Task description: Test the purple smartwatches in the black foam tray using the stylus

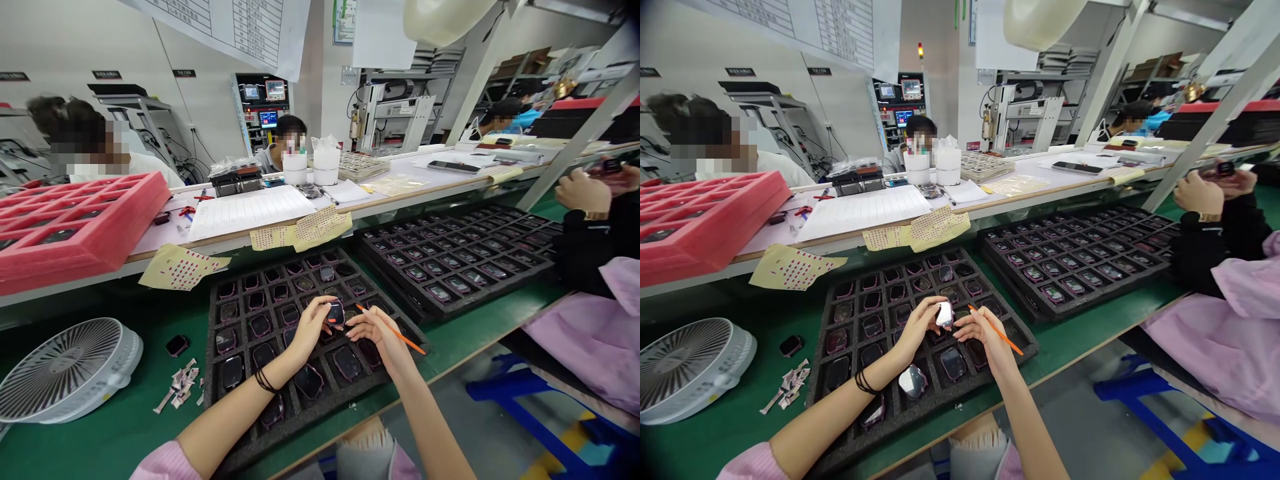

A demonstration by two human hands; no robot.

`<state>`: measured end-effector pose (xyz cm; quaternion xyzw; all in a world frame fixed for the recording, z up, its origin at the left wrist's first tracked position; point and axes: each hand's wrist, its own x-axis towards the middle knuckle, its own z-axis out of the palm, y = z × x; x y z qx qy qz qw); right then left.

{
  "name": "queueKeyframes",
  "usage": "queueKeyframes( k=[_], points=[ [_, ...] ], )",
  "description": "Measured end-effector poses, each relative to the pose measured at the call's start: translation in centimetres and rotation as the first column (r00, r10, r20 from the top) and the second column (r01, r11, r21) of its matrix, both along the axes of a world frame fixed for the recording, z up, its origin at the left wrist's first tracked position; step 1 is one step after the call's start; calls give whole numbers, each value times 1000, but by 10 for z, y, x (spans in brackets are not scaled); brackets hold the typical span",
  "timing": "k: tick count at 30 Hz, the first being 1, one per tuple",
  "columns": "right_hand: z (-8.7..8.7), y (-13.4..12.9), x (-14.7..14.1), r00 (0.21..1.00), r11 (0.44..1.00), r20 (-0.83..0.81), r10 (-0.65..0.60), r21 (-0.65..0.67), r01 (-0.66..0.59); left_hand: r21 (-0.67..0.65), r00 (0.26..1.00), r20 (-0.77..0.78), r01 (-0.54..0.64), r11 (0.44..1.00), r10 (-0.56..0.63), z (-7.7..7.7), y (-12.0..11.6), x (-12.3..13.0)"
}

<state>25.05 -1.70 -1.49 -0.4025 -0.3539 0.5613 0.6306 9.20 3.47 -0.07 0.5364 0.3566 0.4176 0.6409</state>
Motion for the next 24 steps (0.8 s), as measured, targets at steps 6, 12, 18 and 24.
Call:
queueKeyframes(
  k=[6, 12, 18, 24],
  points=[
    [0, 0, 0, 1000, 1000, -14, 9, 9, -9, 6, 1000, 28, -5, 1000, 5, -7, 3, 1],
    [-1, 0, 1, 1000, 1000, -4, 10, 15, -10, 14, 999, 20, -26, 1000, 25, -8, 2, 2],
    [0, -1, 1, 1000, 1000, 7, 12, 10, -12, -148, 996, 59, -58, 987, 67, 6, 6, -4],
    [0, -2, 1, 1000, 1000, -4, 13, 14, -13, -109, 962, 136, -224, 969, 237, 45, 26, -44]
  ],
)
